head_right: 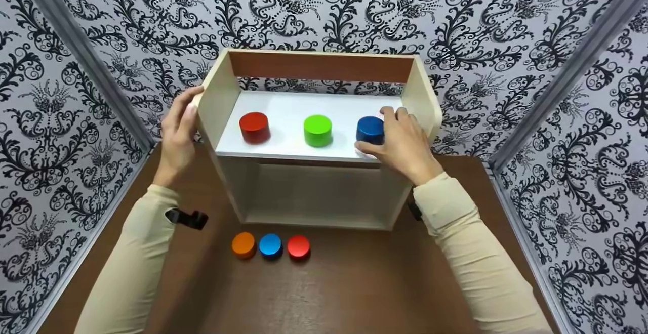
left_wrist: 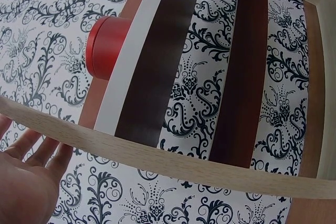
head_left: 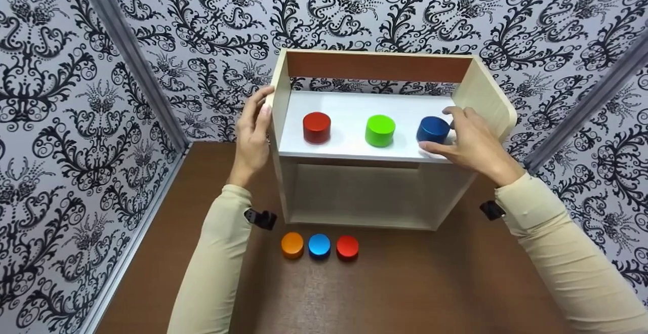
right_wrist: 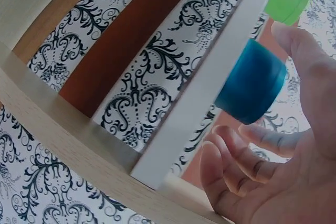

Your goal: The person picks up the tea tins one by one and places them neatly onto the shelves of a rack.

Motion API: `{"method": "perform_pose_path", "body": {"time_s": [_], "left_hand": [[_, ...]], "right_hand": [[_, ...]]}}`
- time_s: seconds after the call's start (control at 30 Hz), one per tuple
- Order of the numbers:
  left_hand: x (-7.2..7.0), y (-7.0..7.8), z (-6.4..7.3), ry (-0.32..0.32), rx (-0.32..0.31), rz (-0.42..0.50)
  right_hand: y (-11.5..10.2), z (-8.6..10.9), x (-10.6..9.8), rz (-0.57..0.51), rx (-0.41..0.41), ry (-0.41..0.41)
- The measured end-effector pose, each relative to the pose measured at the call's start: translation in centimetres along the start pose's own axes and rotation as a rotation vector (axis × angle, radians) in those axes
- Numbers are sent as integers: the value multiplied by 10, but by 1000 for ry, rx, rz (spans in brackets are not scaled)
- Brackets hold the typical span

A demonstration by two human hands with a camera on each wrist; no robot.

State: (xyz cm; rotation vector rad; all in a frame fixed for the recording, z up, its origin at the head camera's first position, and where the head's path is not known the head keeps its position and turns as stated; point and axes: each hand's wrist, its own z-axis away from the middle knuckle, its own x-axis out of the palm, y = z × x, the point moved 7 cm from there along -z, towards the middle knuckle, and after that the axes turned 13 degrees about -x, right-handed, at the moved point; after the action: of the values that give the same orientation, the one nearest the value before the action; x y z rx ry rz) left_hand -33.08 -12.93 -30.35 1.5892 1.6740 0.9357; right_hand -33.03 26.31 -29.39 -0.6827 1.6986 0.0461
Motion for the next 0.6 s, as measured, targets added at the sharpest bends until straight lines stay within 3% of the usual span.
{"method": "perform_pose_path", "body": {"time_s": [0.3,0.6], "left_hand": [[-1,2,2,6,4,-8],[0,1,1,7,1,-3]], "right_hand": [[-20,18,-12,56,-93,114],[-37,46,-10,116,-154,209]]}}
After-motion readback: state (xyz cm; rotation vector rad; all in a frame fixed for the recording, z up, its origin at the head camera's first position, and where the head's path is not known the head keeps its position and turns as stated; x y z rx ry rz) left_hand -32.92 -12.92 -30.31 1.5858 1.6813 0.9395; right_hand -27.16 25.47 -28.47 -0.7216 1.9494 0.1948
